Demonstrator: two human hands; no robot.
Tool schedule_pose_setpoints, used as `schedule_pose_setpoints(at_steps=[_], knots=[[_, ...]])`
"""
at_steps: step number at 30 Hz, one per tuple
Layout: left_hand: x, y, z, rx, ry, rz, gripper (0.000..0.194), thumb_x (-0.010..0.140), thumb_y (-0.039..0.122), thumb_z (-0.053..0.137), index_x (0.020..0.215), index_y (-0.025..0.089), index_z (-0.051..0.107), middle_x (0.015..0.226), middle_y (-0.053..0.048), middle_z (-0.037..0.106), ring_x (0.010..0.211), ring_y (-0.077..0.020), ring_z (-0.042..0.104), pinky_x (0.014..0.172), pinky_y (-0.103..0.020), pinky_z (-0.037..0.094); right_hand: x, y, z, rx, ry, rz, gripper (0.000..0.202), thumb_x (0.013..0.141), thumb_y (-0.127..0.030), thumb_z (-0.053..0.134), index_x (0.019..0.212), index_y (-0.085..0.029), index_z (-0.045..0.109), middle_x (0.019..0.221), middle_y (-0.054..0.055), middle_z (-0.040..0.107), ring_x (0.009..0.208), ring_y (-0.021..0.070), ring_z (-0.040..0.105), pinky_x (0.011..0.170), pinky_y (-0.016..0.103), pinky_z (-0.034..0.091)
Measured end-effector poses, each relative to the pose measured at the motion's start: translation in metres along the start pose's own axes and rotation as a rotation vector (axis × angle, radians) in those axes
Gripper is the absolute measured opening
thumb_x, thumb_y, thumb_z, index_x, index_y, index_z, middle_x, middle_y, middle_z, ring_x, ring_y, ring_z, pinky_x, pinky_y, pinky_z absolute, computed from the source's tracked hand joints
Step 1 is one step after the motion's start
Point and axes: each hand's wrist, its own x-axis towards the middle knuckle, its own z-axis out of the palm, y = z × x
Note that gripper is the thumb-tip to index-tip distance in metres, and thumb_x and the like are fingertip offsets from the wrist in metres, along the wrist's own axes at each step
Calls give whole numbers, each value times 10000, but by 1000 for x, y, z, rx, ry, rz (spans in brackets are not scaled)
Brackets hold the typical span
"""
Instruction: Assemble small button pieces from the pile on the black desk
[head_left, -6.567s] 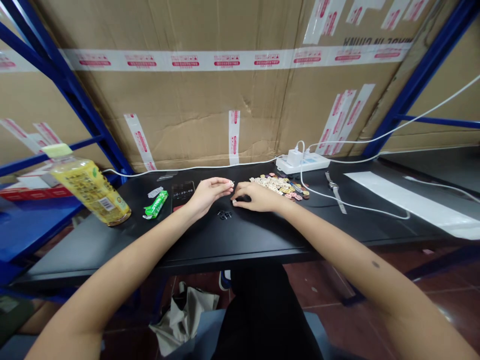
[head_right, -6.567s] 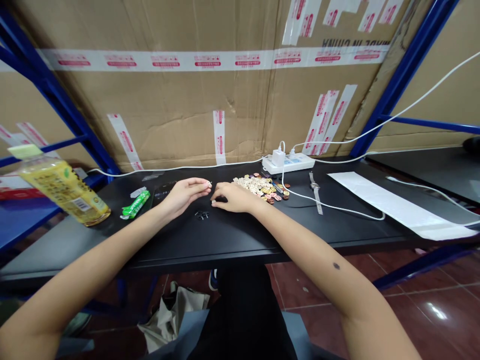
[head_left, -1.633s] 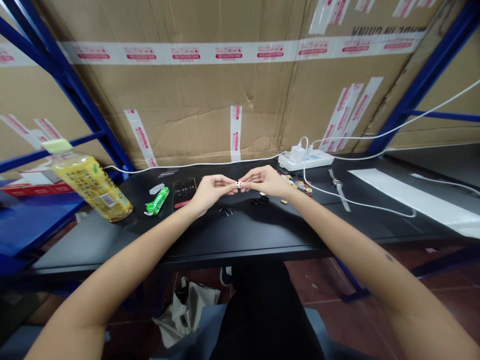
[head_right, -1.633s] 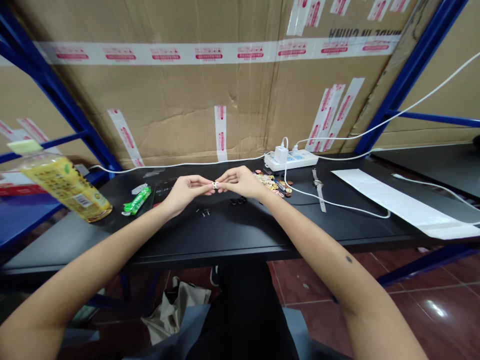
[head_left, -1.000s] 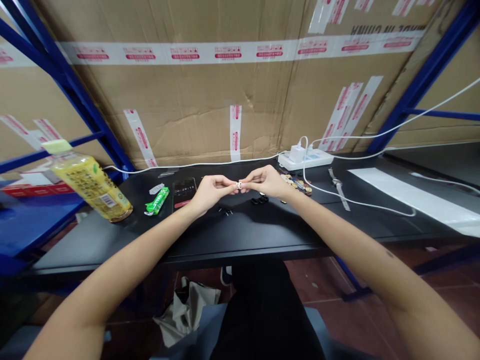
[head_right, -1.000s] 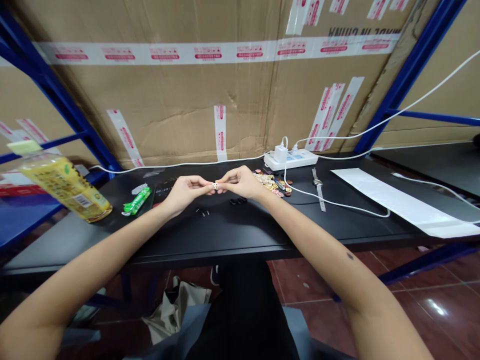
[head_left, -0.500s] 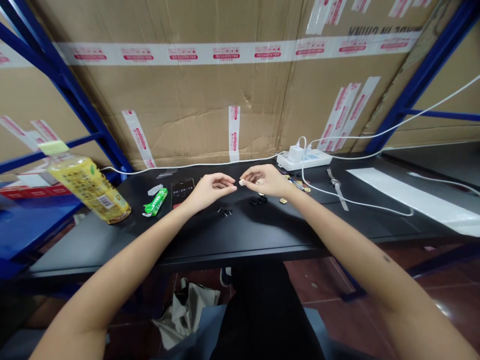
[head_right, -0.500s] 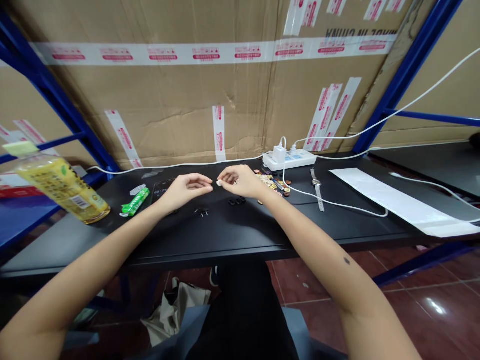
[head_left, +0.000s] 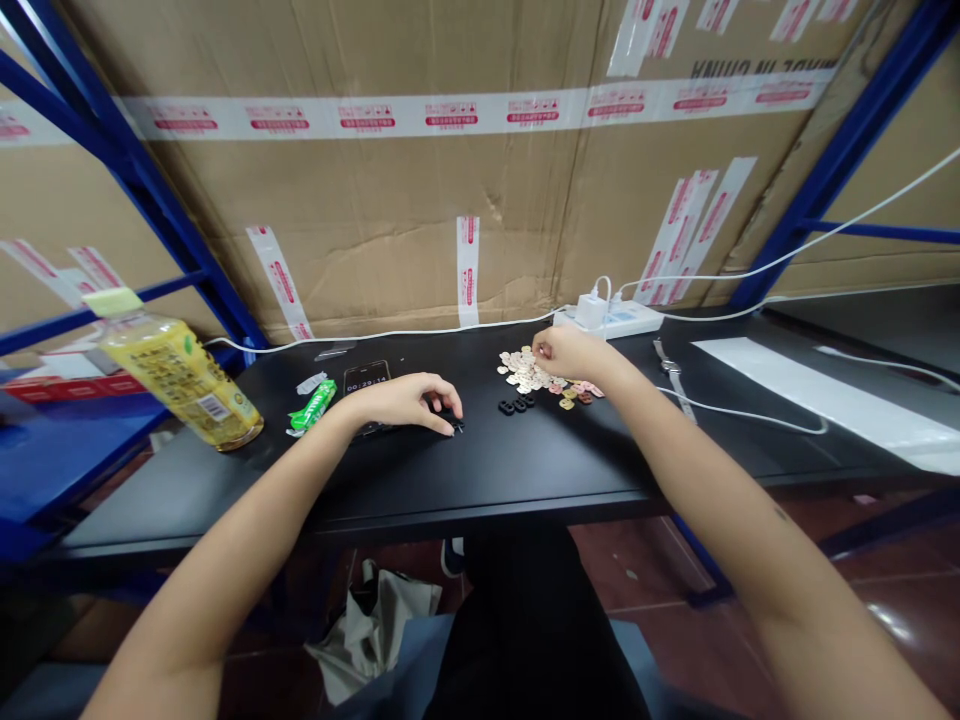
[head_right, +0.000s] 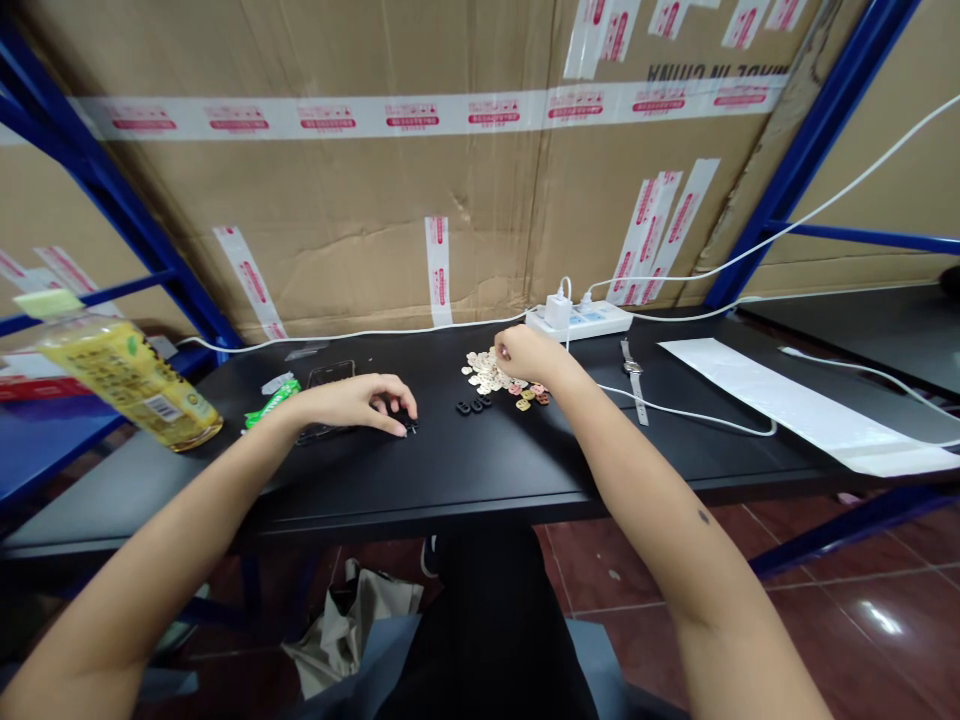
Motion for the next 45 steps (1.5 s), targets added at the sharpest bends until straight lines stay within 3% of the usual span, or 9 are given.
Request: schedule_pose_setpoints(at_steps=[7,12,19,22,26,32,39,45], knots=[[8,-3,8,-85,10,-11,230,736,367,713,894,204,747,809,-35,674,742,-147,569,657,-221,428,-2,-7,-3,17,112,-78,218,771,-208,527,868,-181,721,907,73,694,814,196,617,750,301,435],[15,-7,18,-134,137,-11,258,742,380,695,879,167,744,771,-47,683,687,-142,582,636,-233,442,-1,-17,2,115,69,-116,223,810,-275,538,909,-200,723,909,54,696,794,175,618,721,282,443],[24,-20,28,-52,334,30,236,800,395,659,877,192,751,756,-38,712,673,-145,613,626,-235,440,-3,-27,4,195,55,-195,209,800,-226,553,924,-197,718,910,53,690,814,171,624,766,274,462],[26,-20,30,-192,363,13,252,803,393,666,920,179,731,772,-52,722,692,-159,651,676,-259,488,-4,-30,2,216,50,-200,218,806,-225,548,934,-183,720,914,64,690,810,170,624,772,276,466],[27,-17,31,-400,405,-8,252,780,359,706,933,159,718,803,-75,734,743,-178,691,771,-301,530,-5,-36,1,269,15,-202,225,795,-217,557,933,-179,731,888,64,686,769,158,612,746,265,462],[28,-17,34,-514,464,-78,355,712,327,779,1006,135,730,933,-98,748,869,-198,702,905,-341,525,-7,-42,-2,334,-82,-289,197,753,-235,618,898,-176,738,858,49,663,766,152,590,741,259,450],[29,-18,34,-555,517,-42,359,790,385,709,1025,114,734,961,-124,744,880,-204,695,867,-350,535,-7,-35,1,342,-244,-356,286,757,-371,693,991,-214,742,954,52,649,831,160,584,776,274,451],[29,-18,35,-588,533,-41,329,734,349,767,966,118,736,900,-114,745,846,-194,692,857,-348,529,-4,-32,5,390,-255,-418,231,783,-363,689,942,-216,771,881,45,665,819,156,569,774,271,444]])
